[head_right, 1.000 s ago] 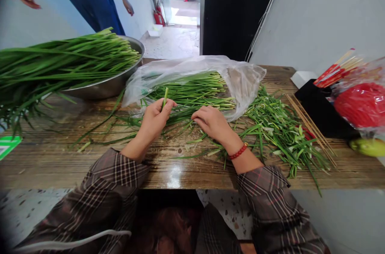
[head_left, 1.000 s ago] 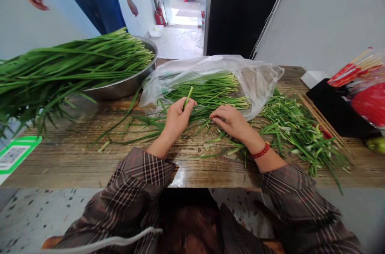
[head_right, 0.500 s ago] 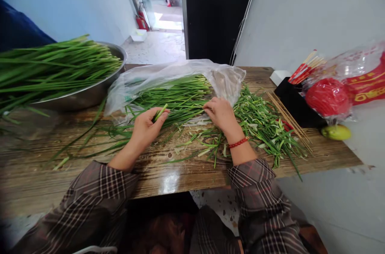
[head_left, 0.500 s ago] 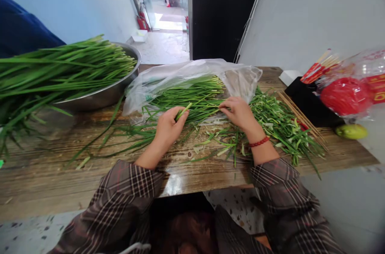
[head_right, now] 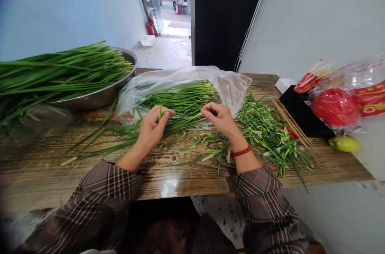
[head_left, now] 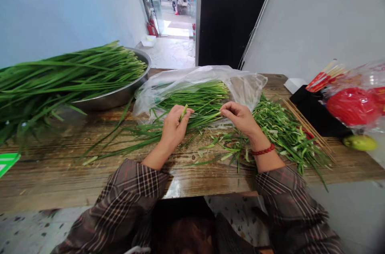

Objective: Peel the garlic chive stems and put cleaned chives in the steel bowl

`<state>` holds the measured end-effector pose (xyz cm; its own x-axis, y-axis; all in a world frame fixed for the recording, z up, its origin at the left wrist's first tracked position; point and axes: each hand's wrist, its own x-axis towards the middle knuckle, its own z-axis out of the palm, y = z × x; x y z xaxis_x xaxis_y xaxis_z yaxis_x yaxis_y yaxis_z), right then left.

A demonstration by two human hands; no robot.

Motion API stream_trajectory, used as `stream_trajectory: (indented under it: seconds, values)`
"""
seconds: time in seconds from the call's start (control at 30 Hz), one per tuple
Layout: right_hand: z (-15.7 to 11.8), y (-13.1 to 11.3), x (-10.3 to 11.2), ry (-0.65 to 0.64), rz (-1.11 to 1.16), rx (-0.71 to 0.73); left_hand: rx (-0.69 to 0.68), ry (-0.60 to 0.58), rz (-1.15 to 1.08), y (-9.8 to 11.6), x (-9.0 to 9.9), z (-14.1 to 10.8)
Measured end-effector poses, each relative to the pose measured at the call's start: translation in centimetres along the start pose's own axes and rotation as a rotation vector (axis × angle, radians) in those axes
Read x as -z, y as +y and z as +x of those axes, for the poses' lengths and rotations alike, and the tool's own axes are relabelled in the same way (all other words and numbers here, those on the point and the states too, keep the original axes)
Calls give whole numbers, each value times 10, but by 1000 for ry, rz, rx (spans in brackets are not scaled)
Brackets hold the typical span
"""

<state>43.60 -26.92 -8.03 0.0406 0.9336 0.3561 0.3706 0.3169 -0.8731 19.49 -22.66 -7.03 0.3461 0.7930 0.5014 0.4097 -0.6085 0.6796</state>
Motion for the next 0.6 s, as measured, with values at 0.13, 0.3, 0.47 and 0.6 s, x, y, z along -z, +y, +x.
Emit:
stream_trajectory:
  seconds: [0.13,0.3,0.47,0.6]
  values:
    - [-1,-4,-16,60,157,-84,10,-182,-96,3,-4,-1]
    - [-2,-8,-26,116,230,-177,-4,-360,-93,2,-9,-4]
    - [-4,-12,-25,106,181,-129,1,-349,-43,2,-10,-3]
    - [-6,-17,-29,19,210,-42,-30,-257,-8,3,-9,-1]
